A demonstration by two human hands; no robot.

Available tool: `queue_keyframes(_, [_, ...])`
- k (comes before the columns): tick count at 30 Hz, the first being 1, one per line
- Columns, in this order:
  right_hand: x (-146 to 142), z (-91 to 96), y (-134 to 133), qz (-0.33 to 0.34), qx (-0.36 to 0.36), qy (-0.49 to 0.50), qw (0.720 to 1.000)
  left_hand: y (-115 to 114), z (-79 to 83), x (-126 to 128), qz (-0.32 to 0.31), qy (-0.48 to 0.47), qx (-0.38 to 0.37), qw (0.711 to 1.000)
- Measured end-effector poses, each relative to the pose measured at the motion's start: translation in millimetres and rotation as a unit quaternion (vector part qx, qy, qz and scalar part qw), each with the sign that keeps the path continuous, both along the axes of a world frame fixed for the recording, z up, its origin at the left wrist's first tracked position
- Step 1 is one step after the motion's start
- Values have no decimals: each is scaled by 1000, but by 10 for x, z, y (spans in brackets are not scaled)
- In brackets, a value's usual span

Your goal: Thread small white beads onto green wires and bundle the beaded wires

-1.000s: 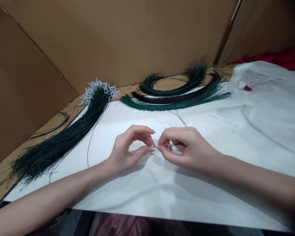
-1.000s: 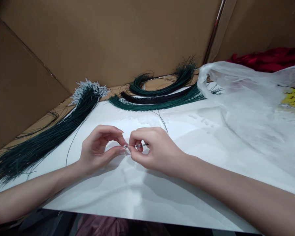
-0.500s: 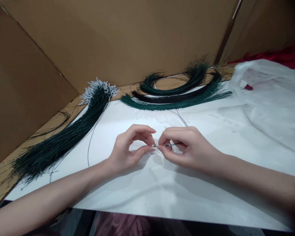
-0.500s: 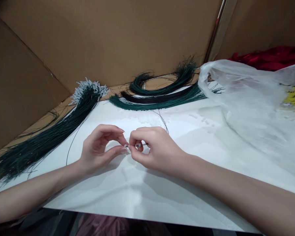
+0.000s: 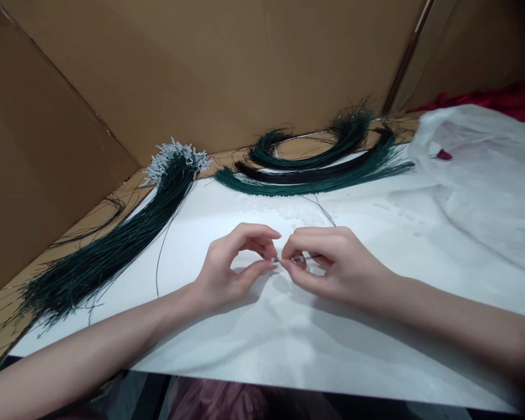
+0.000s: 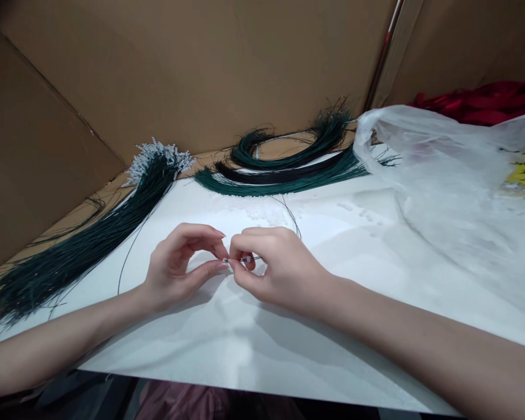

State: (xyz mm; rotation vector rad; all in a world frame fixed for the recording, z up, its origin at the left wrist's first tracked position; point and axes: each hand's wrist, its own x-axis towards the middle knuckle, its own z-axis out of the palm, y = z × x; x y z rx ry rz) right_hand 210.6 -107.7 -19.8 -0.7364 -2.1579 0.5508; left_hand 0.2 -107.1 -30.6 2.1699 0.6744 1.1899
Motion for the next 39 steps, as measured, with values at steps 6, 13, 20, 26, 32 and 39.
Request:
queue_keyframes(6, [14,9,9,10,9,-11,1000,5,15,26,11,2,-40,999])
queue_keyframes(13, [16,19,6,2,3,-12,1000,9,52,48,25,9,-71,997])
queue_keyframes(20, [9,21,13,-4,-1,-9,1000,0,52,37,24,2,-73,997])
queue_keyframes(26, [13,26,5,-2,-1,-12,1000,-8,48,26,23,2,-70,997])
queue_keyframes(32, [16,42,2,-2,-1,-6,1000,-12,52,25,22,-3,-69,997])
queue_keyframes(39, [4,50,-12,-5,-7,-5,1000,2,59,21,18,-13,-70,997])
